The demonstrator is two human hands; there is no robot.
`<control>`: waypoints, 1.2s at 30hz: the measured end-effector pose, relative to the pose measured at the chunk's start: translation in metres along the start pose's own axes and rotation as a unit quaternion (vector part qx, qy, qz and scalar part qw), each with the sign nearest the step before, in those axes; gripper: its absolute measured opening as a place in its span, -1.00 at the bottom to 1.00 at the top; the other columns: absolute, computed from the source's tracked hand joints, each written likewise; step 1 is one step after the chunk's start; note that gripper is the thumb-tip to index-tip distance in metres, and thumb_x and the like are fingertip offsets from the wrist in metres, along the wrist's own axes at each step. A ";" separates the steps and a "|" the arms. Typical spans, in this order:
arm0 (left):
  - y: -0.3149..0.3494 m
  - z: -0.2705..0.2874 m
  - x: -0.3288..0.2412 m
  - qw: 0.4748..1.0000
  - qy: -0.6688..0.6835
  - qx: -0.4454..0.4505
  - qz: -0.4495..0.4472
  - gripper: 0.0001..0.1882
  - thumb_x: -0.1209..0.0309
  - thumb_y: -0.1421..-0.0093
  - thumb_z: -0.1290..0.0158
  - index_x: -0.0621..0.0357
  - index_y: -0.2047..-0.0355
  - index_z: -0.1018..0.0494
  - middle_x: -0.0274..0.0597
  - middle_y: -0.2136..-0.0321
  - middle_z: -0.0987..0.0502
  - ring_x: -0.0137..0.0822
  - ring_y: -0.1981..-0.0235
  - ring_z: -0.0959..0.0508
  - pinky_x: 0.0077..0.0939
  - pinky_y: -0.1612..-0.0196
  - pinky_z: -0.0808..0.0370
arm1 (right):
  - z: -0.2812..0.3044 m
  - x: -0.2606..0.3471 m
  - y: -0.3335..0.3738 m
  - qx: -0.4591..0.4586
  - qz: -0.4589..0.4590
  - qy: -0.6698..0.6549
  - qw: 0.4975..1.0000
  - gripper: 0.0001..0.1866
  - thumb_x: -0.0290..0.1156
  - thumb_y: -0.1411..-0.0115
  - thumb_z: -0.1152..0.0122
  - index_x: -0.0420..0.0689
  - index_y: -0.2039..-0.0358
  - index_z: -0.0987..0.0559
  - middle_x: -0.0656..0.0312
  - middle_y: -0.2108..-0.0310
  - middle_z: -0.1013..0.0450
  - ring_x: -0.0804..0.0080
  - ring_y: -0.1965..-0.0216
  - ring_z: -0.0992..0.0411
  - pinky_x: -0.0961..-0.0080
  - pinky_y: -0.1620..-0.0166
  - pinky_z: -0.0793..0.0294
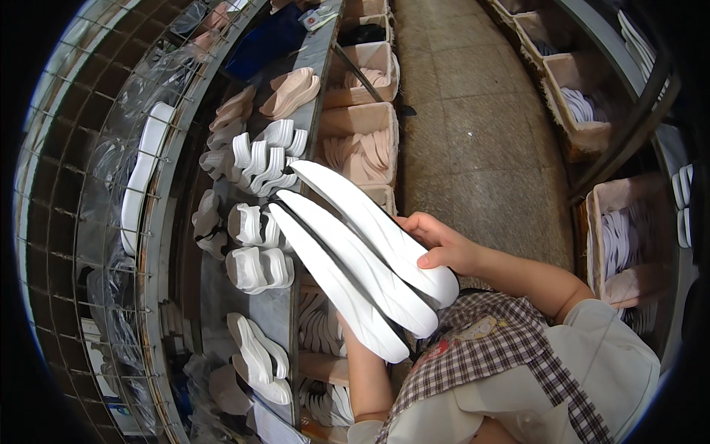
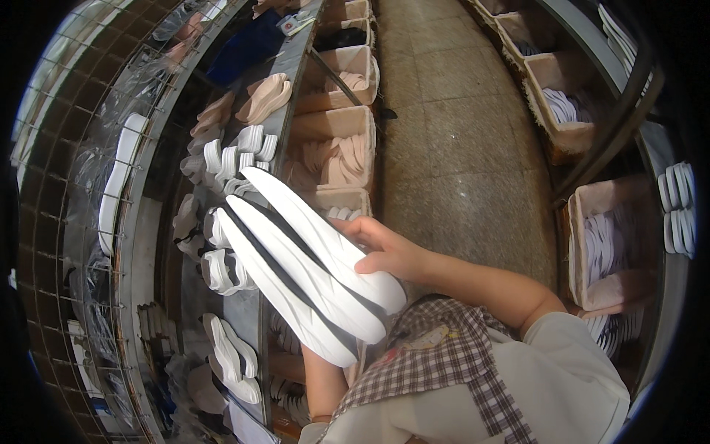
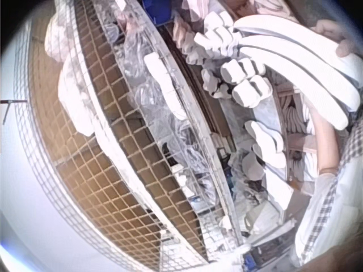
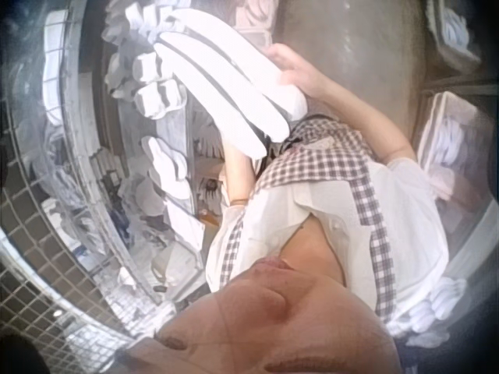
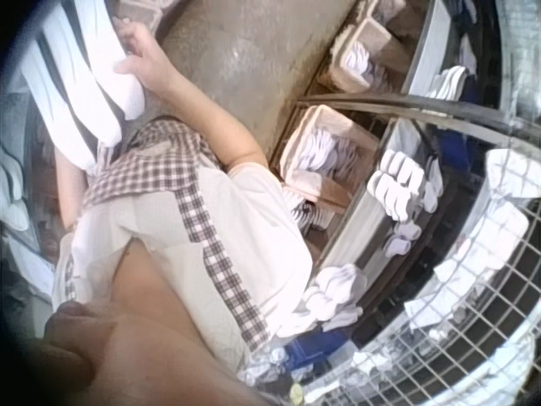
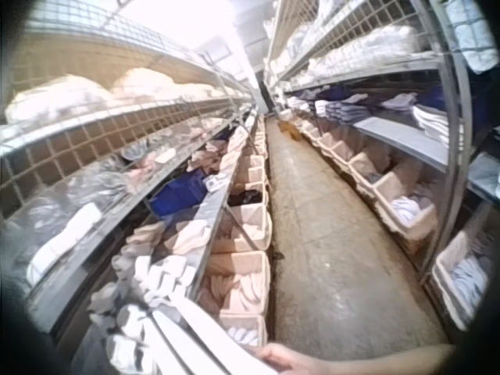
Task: The person picks up pairs of white and black slippers from bins and shelves, turns them over to view the soles, and places them back. The person repeats this process for multiple pairs throughout the clip.
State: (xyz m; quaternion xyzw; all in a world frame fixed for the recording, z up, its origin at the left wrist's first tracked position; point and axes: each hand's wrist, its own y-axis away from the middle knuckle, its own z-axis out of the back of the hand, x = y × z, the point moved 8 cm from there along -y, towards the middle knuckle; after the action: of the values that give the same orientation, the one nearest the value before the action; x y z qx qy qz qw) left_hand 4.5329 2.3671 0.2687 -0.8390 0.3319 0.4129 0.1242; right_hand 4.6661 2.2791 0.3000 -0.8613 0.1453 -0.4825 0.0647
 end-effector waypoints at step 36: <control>0.006 -0.001 -0.017 0.996 0.046 -0.040 0.070 -0.46 0.44 -0.16 -0.01 0.40 -0.13 -0.19 0.02 0.02 -0.42 -0.21 0.06 -0.49 -0.39 0.04 -0.47 | -0.006 0.002 -0.009 -0.012 -0.138 -0.134 0.981 -0.23 -0.33 -0.03 -0.12 -0.28 -0.24 -0.10 0.03 -0.09 -0.28 0.29 -0.07 -0.31 0.38 -0.13 -0.26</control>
State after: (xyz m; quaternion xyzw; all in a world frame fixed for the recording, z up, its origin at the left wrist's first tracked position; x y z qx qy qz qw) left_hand 4.5226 2.3696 0.2828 -0.8362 0.3784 0.3944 0.0454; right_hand 4.6635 2.2872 0.3076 -0.9306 0.0206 -0.3653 0.0061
